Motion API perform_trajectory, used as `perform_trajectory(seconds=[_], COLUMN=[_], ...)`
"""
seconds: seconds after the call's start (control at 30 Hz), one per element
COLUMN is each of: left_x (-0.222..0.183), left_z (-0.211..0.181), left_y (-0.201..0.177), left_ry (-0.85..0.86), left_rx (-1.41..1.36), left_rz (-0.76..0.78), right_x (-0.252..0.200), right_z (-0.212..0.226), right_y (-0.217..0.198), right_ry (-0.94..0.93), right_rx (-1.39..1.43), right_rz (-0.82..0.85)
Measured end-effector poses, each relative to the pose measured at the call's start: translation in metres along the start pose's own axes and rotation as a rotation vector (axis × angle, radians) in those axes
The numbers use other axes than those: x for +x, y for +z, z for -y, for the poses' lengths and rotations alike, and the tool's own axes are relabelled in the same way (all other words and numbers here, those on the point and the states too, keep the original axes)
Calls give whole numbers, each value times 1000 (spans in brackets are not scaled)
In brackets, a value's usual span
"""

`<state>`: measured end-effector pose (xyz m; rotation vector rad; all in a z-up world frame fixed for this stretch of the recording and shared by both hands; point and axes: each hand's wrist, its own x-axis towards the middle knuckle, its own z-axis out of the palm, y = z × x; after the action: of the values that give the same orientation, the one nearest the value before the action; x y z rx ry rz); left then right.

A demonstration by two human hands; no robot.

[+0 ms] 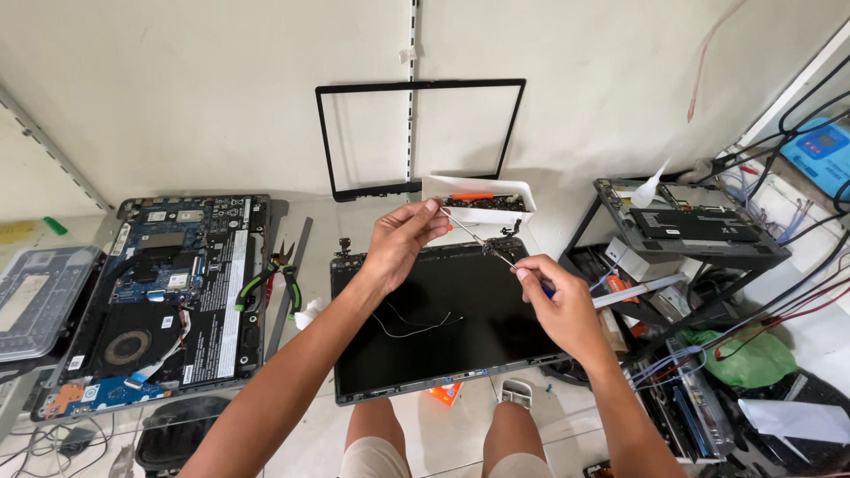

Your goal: The person is repairing a laptop by repeatedly picking up screws from a white tray and securing them into the laptop's chassis using a screwdriver. The person also handles a small black component and a white plastic container filled with screws.

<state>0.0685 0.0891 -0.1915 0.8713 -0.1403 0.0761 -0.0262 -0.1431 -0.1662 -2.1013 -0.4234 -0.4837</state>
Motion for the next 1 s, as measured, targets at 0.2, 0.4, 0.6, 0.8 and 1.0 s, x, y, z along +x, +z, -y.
perform_trajectory(seconds=[0.2,0.4,0.6,0.8,1.0], left_x=[-3,-1,-4,-1,-1], left_z=[-1,0,-3,-1,-4], left_y=[3,1,4,-1,0], left_ry=[-19,-28,-7,-5,8], left_rx=[-31,-28,-35,-35,-50], left_rz=[-5,0,19,41,32], right_x=[-2,-6,-8,-5,-7], right_z=[1,16,10,-3,-4], right_y=[8,7,7,9,9], right_ry=[2,-20,-6,8,18], right_rx=[-12,-84,-59,98,133], right_rz=[-19,-50,-41,-4,11])
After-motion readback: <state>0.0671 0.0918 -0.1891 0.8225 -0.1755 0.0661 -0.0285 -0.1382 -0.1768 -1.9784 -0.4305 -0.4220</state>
